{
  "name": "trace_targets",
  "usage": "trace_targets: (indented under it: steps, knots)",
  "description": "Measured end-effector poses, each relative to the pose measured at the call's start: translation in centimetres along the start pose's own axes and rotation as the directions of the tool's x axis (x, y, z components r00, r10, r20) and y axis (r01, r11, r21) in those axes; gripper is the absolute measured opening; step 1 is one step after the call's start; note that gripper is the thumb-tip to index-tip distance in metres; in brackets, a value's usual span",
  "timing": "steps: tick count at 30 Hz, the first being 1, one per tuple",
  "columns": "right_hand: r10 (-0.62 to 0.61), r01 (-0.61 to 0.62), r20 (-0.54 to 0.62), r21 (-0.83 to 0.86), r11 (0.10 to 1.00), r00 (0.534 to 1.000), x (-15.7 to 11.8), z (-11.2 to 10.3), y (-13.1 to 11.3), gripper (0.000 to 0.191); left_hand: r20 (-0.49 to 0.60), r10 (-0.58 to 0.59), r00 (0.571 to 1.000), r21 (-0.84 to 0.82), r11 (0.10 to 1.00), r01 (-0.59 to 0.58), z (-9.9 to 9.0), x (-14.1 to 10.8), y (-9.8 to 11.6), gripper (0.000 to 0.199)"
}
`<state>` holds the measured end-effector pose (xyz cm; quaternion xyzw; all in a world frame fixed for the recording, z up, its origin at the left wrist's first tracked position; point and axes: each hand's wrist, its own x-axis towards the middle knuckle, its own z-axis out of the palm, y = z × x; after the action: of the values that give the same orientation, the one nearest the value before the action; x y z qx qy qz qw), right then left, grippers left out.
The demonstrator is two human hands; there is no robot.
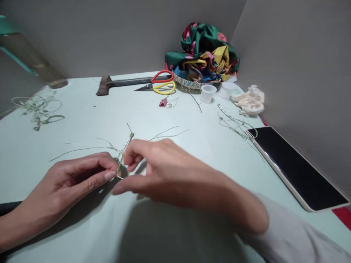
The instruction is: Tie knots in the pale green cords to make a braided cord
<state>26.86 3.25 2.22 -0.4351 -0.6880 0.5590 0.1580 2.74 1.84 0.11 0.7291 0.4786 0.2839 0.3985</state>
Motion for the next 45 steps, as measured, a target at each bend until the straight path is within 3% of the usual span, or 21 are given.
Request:
trace_targets:
  steps: [3, 4, 7, 12, 19, 26, 30, 38, 45]
  knots:
    - [0.001, -0.001, -0.002, -0.110, 0.994, 1.000, 0.5, 2.0, 0.7, 0.010, 0.010, -0.018, 1.000, -0.004, 1.000, 0.018, 0.1, -0.1, -0.1, 0.024]
    - [-0.014, 0.013, -0.007, -0.144, 0.990, 1.000, 0.5, 2.3, 0.8, 0.014, 0.008, -0.015, 1.000, -0.007, 1.000, 0.015, 0.1, -0.1, -0.1, 0.024]
    - [-0.084, 0.081, -0.009, -0.201, 0.976, 0.996, 0.5, 2.1, 1.1, 0.028, -0.001, -0.003, 1.000, -0.009, 1.000, 0.003, 0.1, -0.1, -0.2, 0.023]
    - [-0.193, 0.191, 0.014, -0.236, 0.953, 0.981, 0.4, 1.5, 1.0, 0.032, 0.003, 0.022, 1.000, 0.001, 1.000, -0.022, 0.1, 0.0, -0.4, 0.024]
    - [-0.137, 0.087, -0.102, -0.389, 0.917, 0.985, 0.9, 1.4, 0.7, 0.026, -0.014, 0.097, 0.995, 0.133, 0.987, -0.094, 0.1, -0.5, -0.8, 0.022]
    - [-0.227, 0.065, -0.282, -0.486, 0.871, 0.932, 1.8, -0.6, 1.9, 0.021, 0.008, 0.157, 0.988, 0.297, 0.943, -0.152, 0.0, -1.4, -2.1, 0.011]
    - [-0.247, 0.030, -0.350, -0.523, 0.852, 0.904, 2.4, -1.3, 2.6, 0.019, 0.041, 0.254, 0.966, 0.331, 0.909, -0.253, 0.2, -1.4, -2.0, 0.023]
    - [-0.305, 0.008, -0.387, -0.608, 0.794, 0.870, 5.9, -1.8, 2.6, 0.018, 0.097, 0.310, 0.946, 0.328, 0.887, -0.324, 0.0, -1.2, -2.1, 0.031]
    - [-0.288, -0.052, -0.375, -0.682, 0.730, 0.881, 8.2, -1.0, 1.9, 0.018, 0.137, 0.331, 0.933, 0.292, 0.887, -0.358, 0.0, -1.3, -2.5, 0.037]
